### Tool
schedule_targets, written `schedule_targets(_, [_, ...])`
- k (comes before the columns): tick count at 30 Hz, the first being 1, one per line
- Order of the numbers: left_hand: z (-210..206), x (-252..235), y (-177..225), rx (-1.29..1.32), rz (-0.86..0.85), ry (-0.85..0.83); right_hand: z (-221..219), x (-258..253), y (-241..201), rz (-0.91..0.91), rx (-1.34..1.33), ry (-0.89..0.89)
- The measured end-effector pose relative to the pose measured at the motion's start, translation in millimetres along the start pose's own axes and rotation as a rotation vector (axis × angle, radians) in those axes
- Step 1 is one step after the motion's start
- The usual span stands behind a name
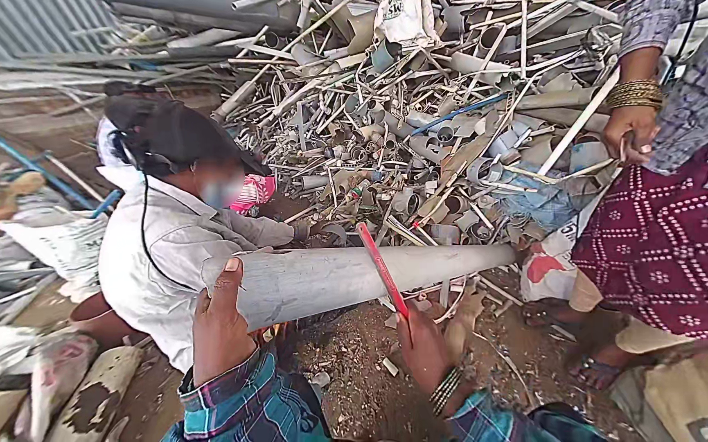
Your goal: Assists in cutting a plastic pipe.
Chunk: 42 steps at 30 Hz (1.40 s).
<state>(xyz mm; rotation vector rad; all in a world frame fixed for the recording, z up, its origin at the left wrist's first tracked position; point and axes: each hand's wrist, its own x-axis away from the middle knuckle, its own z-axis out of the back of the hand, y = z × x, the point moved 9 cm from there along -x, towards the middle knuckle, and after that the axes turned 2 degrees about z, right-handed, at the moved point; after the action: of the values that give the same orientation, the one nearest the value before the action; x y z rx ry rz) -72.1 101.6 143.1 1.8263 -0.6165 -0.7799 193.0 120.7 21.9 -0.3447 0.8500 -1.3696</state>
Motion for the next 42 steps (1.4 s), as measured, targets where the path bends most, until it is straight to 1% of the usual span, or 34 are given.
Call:
schedule_targets(1, [-0.4, 1.8, 1.3, 0.007, -0.014, -0.009, 8.1, -1.3, -1.7, 0.064, 0.102, 0.084])
schedule_targets(2, [-0.6, 4.2, 2.7, 0.006, -0.029, -0.017, 14.8, -6.4, 6.1, 0.074, 0.199, 0.155])
schedule_targets(3, [-1.1, 6.9, 4.1, 0.002, -0.040, -0.026, 18.4, -15.2, 22.2, -0.028, 0.255, 0.120])
schedule_targets(4, [-0.8, 9.0, 4.9, 0.001, -0.046, -0.023, 18.6, -24.2, 42.7, -0.216, 0.266, -0.029])
schedule_targets(5, [-0.7, 11.0, 5.3, 0.002, -0.045, -0.023, 18.7, -29.3, 56.3, -0.344, 0.268, -0.154])
schedule_targets(6, [-0.3, 12.1, 5.8, 0.001, -0.048, -0.022, 17.3, -29.0, 57.8, -0.387, 0.257, -0.236])
schedule_targets(7, [-0.4, 12.1, 7.0, 0.000, -0.052, -0.020, 14.9, -24.0, 47.1, -0.356, 0.216, -0.267])
schedule_targets(8, [-1.2, 12.1, 7.7, 0.004, -0.055, -0.024, 13.2, -15.0, 27.3, -0.243, 0.172, -0.213])
schedule_targets(10, [-2.4, 13.2, 7.0, 0.014, -0.057, -0.028, 12.4, 10.3, -17.6, 0.058, 0.140, -0.016])
schedule_targets(11, [-2.5, 13.2, 6.8, 0.014, -0.059, -0.032, 11.6, 19.8, -31.3, 0.143, 0.144, 0.045])
schedule_targets(12, [-2.7, 12.6, 7.3, 0.013, -0.064, -0.038, 11.9, 22.3, -36.0, 0.176, 0.153, 0.079])
schedule_targets(14, [-3.1, 11.5, 7.4, 0.013, -0.074, -0.056, 14.2, 16.7, -30.5, 0.227, 0.204, 0.185])
schedule_targets(15, [-2.7, 10.6, 5.5, 0.014, -0.069, -0.060, 13.3, 14.0, -26.9, 0.218, 0.211, 0.182])
schedule_targets(16, [-1.7, 9.0, 3.3, 0.013, -0.059, -0.054, 10.2, 12.4, -25.6, 0.181, 0.200, 0.136])
schedule_targets(18, [2.4, 6.1, 0.1, -0.002, -0.042, -0.019, -1.1, 12.9, -28.0, 0.063, 0.142, -0.044])
schedule_targets(19, [4.8, 5.7, -1.4, -0.011, -0.033, -0.002, -6.4, 17.0, -32.8, 0.040, 0.117, -0.108])
schedule_targets(20, [5.7, 4.9, -2.3, -0.012, -0.027, 0.001, -10.2, 22.8, -40.5, 0.037, 0.094, -0.167])
schedule_targets(21, [5.4, 4.4, -2.0, -0.012, -0.033, 0.000, -10.4, 28.5, -51.7, 0.083, 0.087, -0.180])
schedule_targets(22, [4.3, 5.5, -1.0, -0.009, -0.040, 0.000, -7.5, 33.6, -63.5, 0.158, 0.102, -0.142])
schedule_targets(24, [2.7, 9.0, -0.1, -0.003, -0.052, -0.023, -1.2, 38.3, -74.4, 0.284, 0.171, 0.014])
schedule_targets(25, [2.1, 9.6, 0.5, 0.000, -0.058, -0.037, 1.3, 36.5, -73.0, 0.323, 0.203, 0.105])
schedule_targets(26, [2.1, 9.6, 0.6, 0.003, -0.059, -0.042, 2.4, 32.9, -68.5, 0.324, 0.219, 0.144])
schedule_targets(28, [3.9, 7.7, -1.8, 0.004, -0.049, -0.037, -0.3, 25.1, -54.1, 0.219, 0.204, 0.079])
schedule_targets(30, [5.4, 4.8, -2.9, 0.004, -0.036, -0.028, -5.5, 11.9, -28.4, 0.028, 0.199, -0.041])
schedule_targets(32, [7.3, 3.9, -4.5, 0.002, -0.023, -0.014, -6.5, -9.4, 24.0, -0.318, 0.178, -0.262])
schedule_targets(33, [8.1, 4.8, -4.6, -0.002, -0.018, -0.004, -2.0, -20.7, 53.8, -0.450, 0.165, -0.310])
schedule_targets(34, [8.4, 7.1, -3.8, -0.009, -0.012, 0.004, 3.1, -28.5, 78.4, -0.536, 0.162, -0.331])
schedule_targets(35, [8.5, 10.2, -2.9, -0.012, -0.005, 0.012, 6.7, -30.7, 89.8, -0.561, 0.148, -0.335])
schedule_targets(36, [7.7, 11.7, -1.2, -0.017, -0.006, 0.016, 8.2, -28.9, 84.5, -0.527, 0.125, -0.332])
schedule_targets(37, [5.7, 11.7, 0.5, -0.013, -0.013, 0.011, 8.3, -24.7, 65.4, -0.446, 0.103, -0.328])
schedule_targets(39, [4.4, 11.3, 0.1, 0.006, -0.015, 0.013, 4.0, -4.2, 9.4, -0.223, 0.088, -0.318])
schedule_targets(40, [4.7, 11.5, -0.1, 0.011, -0.012, 0.016, 1.3, 7.9, -14.8, -0.092, 0.096, -0.266])
schedule_targets(41, [4.3, 11.7, 0.8, 0.010, -0.010, 0.022, 1.0, 16.6, -31.7, 0.026, 0.118, -0.177])
schedule_targets(42, [3.3, 12.3, 2.2, 0.007, -0.013, 0.015, 1.0, 20.5, -38.0, 0.096, 0.136, -0.100])
